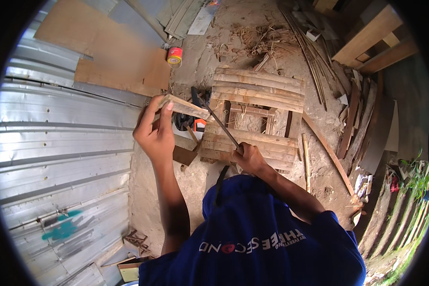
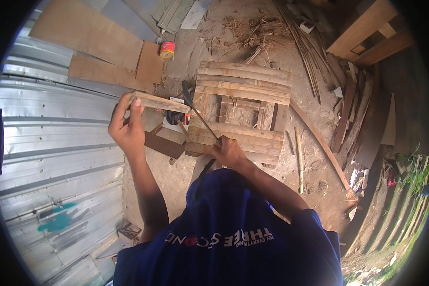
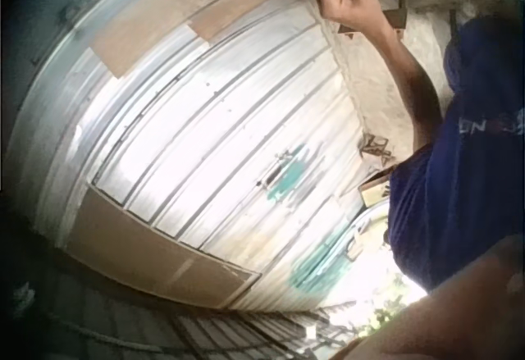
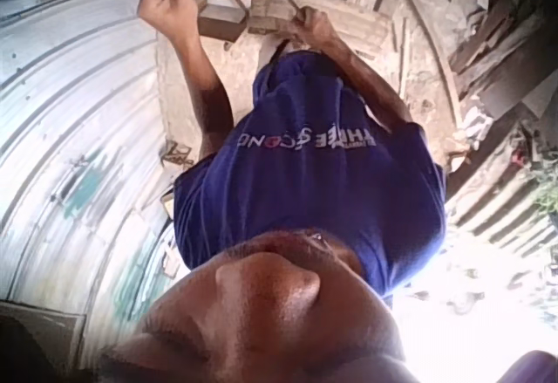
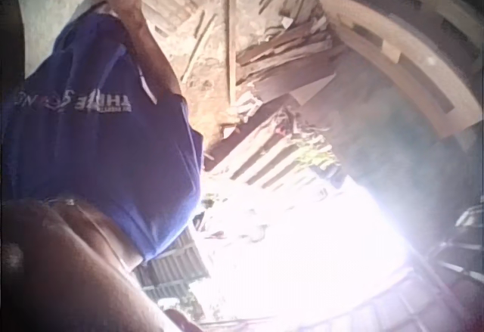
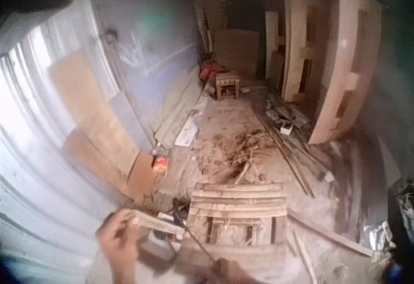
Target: The person saws a small wooden stick, then retrieves nails from a plastic bag and hammers them into a wooden pallet frame. The person repeatedly picks up nails and hammers them into the pallet while standing in a cluttered workshop.
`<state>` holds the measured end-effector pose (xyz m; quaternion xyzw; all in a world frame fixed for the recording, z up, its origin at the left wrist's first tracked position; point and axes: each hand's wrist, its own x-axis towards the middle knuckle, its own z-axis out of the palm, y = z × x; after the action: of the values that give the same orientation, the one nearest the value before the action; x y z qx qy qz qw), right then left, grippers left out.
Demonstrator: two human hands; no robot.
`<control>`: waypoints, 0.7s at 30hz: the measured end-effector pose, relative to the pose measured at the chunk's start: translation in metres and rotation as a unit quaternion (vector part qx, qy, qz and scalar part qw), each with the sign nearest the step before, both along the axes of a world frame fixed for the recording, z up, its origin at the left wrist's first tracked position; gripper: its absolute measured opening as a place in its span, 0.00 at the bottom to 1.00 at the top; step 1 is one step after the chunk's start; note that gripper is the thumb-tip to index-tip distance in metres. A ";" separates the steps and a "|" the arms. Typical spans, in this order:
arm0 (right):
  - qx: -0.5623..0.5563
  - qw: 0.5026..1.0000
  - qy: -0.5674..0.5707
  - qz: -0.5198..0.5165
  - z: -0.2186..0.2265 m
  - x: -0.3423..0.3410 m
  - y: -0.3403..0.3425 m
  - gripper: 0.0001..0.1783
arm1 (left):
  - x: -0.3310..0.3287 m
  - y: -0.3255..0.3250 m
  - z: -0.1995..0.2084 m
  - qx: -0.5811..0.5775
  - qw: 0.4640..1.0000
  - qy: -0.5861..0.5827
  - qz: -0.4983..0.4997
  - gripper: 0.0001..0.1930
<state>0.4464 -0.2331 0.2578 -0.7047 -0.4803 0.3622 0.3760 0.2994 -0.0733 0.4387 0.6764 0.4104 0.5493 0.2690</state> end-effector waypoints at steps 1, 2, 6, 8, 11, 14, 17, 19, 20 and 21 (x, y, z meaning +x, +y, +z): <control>-0.038 0.999 -0.010 -0.022 -0.001 0.001 -0.003 0.15 | 0.000 -0.001 0.000 0.002 1.000 -0.007 -0.003 0.09; 0.001 0.998 0.066 -0.024 -0.001 0.003 -0.003 0.15 | -0.002 -0.002 0.001 -0.014 1.000 -0.012 -0.001 0.09; -0.015 0.999 0.021 0.036 -0.003 0.009 -0.009 0.13 | -0.005 -0.005 0.001 -0.017 1.000 -0.008 -0.003 0.09; 0.090 0.962 -0.209 0.148 -0.006 0.008 -0.012 0.13 | -0.007 -0.007 0.001 -0.017 1.000 -0.003 -0.005 0.08; 0.048 0.994 -0.082 0.058 -0.016 0.001 -0.018 0.11 | -0.008 -0.011 0.000 -0.028 1.000 -0.005 0.009 0.09; 0.059 0.996 -0.050 0.032 -0.033 -0.003 -0.021 0.08 | -0.009 -0.010 -0.001 -0.036 0.999 -0.015 0.022 0.09; 0.086 0.872 -0.446 0.184 -0.050 0.001 -0.024 0.09 | -0.011 -0.012 -0.002 -0.036 0.999 0.005 0.019 0.09; 0.148 0.861 -0.440 0.206 -0.058 0.000 -0.026 0.09 | -0.011 -0.014 -0.004 -0.037 0.999 -0.018 0.028 0.09; 0.139 0.863 -0.440 0.204 -0.061 -0.002 -0.027 0.09 | -0.012 -0.016 -0.004 -0.045 0.998 -0.020 0.034 0.09; 0.147 0.855 -0.447 0.218 -0.063 -0.001 -0.027 0.09 | -0.011 -0.014 -0.006 -0.043 0.998 -0.035 0.038 0.09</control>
<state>0.4458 -0.2598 0.1947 -0.6041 -0.7860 0.0061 0.1314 0.2880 -0.0878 0.4328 0.6286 0.4498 0.5640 0.2907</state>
